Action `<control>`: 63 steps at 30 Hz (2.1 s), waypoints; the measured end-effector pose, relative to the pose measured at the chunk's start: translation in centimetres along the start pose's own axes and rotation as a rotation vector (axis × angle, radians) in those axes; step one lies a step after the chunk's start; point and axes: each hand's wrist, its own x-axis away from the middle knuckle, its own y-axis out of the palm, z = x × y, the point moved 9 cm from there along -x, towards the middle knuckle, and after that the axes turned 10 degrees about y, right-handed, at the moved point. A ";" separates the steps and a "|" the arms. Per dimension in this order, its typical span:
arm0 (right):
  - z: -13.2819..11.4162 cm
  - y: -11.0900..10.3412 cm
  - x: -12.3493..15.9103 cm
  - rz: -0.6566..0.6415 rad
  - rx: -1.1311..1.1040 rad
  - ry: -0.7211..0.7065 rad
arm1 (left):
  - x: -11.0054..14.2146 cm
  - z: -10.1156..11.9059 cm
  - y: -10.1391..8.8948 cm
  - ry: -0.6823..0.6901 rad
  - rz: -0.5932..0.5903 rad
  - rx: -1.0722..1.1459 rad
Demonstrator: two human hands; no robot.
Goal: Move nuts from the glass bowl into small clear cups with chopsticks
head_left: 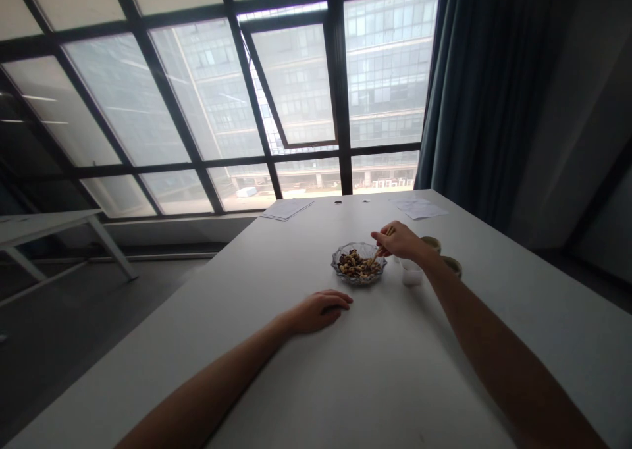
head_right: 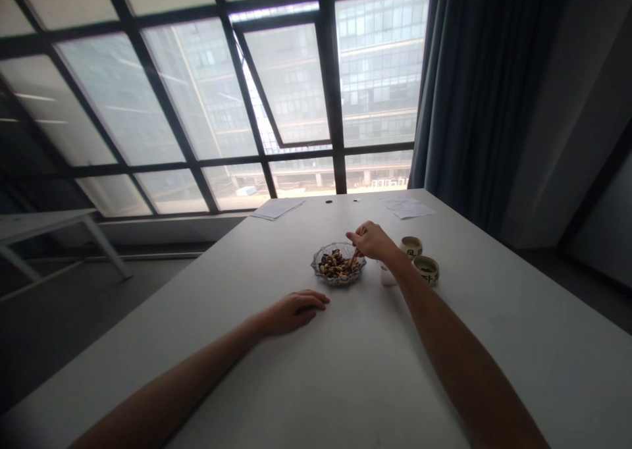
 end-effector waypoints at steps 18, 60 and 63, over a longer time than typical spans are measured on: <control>0.1 -11.1 3.1 0.571 -0.010 0.002 | 1.4 -0.6 -0.2 -0.008 -0.020 -0.006; -2.3 -0.3 1.6 -0.043 0.117 -0.188 | 0.3 0.5 -0.4 -0.010 -0.001 0.013; -2.6 -0.7 1.9 -0.025 0.111 -0.195 | 0.4 0.4 -0.4 -0.007 -0.004 0.012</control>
